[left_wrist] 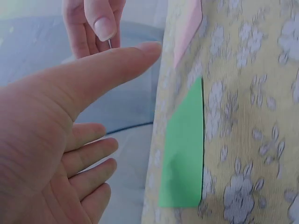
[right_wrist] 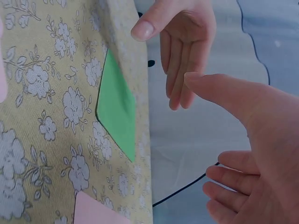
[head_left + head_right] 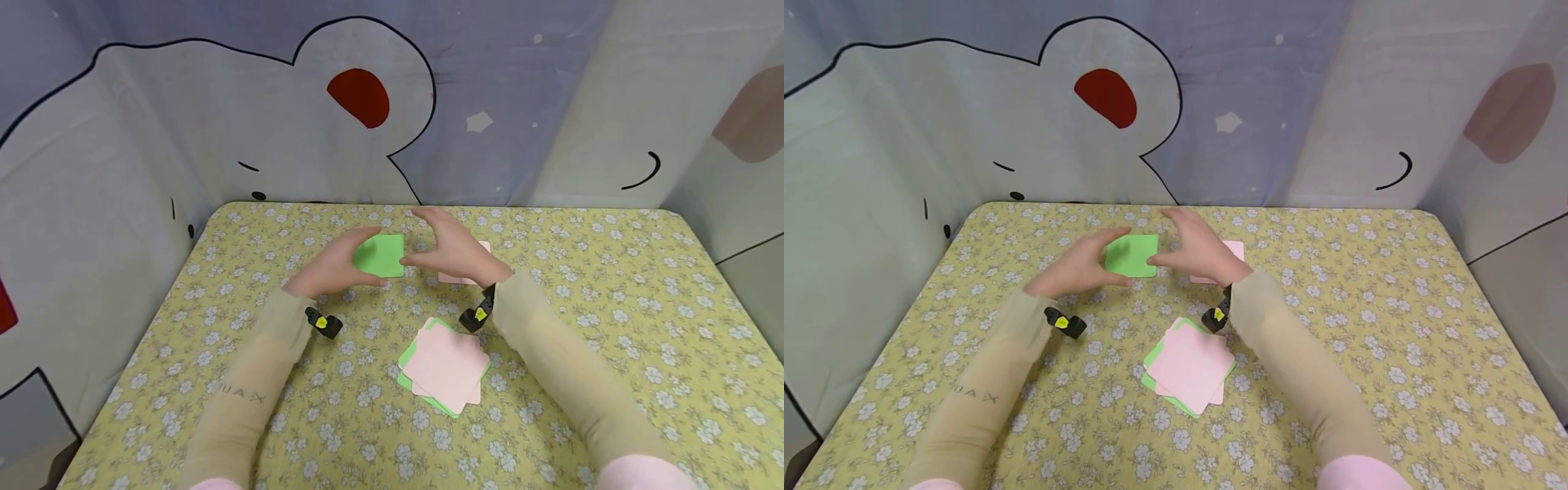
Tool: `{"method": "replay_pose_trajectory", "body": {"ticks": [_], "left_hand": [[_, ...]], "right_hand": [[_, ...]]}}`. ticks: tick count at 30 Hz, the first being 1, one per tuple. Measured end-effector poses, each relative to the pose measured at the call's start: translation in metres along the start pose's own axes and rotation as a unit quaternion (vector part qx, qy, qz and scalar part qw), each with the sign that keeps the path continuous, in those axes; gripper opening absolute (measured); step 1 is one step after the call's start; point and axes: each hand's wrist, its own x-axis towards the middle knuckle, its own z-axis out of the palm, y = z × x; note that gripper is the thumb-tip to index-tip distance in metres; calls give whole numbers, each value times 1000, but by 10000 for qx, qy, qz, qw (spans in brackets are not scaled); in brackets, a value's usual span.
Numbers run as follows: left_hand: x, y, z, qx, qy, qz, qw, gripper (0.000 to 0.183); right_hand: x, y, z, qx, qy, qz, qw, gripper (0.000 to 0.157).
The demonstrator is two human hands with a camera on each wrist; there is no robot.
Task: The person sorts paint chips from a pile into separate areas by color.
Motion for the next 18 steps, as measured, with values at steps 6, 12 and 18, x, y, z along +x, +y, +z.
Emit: {"method": "replay_pose_trajectory", "body": {"ticks": [6, 12, 18], "left_hand": [[-8, 11, 5, -80, 14, 222, 9997, 98], [-16, 23, 11, -158, -62, 455, 9988, 97], [-22, 34, 18, -69, -194, 627, 9978, 97]], "right_hand": [[-14, 0, -6, -192, 161, -180, 9995, 96], [-30, 2, -9, -320, 325, -172, 9988, 93], [-49, 7, -11, -342, 459, -200, 9982, 93]]}}
